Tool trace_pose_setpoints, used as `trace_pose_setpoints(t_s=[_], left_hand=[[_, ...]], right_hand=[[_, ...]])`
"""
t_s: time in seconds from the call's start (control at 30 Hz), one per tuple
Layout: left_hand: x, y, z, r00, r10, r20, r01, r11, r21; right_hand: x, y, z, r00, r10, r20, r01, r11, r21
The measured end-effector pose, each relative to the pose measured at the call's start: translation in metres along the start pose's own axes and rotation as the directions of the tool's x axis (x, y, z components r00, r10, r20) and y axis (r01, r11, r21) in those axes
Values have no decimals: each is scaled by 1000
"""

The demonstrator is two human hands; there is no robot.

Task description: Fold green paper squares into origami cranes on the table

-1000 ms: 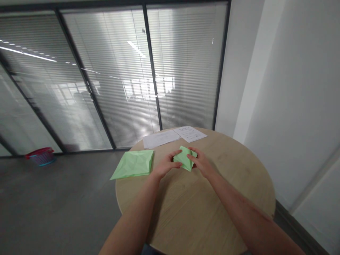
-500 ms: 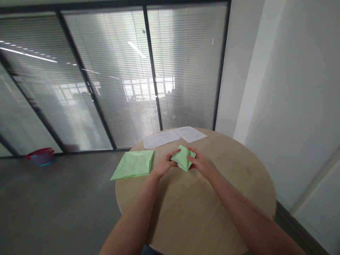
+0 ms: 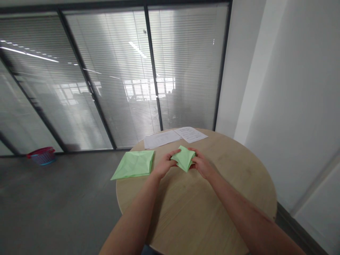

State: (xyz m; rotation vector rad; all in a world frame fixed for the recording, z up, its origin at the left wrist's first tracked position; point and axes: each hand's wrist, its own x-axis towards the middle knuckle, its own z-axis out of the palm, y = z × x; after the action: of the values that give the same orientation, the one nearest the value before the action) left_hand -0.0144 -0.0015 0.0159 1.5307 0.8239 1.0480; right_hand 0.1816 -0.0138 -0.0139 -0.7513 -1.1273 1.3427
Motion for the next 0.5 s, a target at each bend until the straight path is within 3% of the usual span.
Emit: trace_pose_setpoints(t_s=[0.17, 0.27, 0.4, 0.5], left_hand=[[1, -2, -1, 999, -23, 25, 25, 997, -78], [1, -2, 2, 999, -32, -17, 30, 997, -74], [3, -6, 7, 988, -33, -150, 40, 998, 43], [5, -9, 9, 978, 32, -206, 10, 980, 198]], right_hand=[[4, 3, -3, 1000, -3, -20, 4, 1000, 6], [4, 3, -3, 999, -23, -32, 22, 999, -31], [3, 3, 0, 998, -27, -61, 17, 987, -159], [1, 3, 3, 997, -52, -56, 36, 968, -250]])
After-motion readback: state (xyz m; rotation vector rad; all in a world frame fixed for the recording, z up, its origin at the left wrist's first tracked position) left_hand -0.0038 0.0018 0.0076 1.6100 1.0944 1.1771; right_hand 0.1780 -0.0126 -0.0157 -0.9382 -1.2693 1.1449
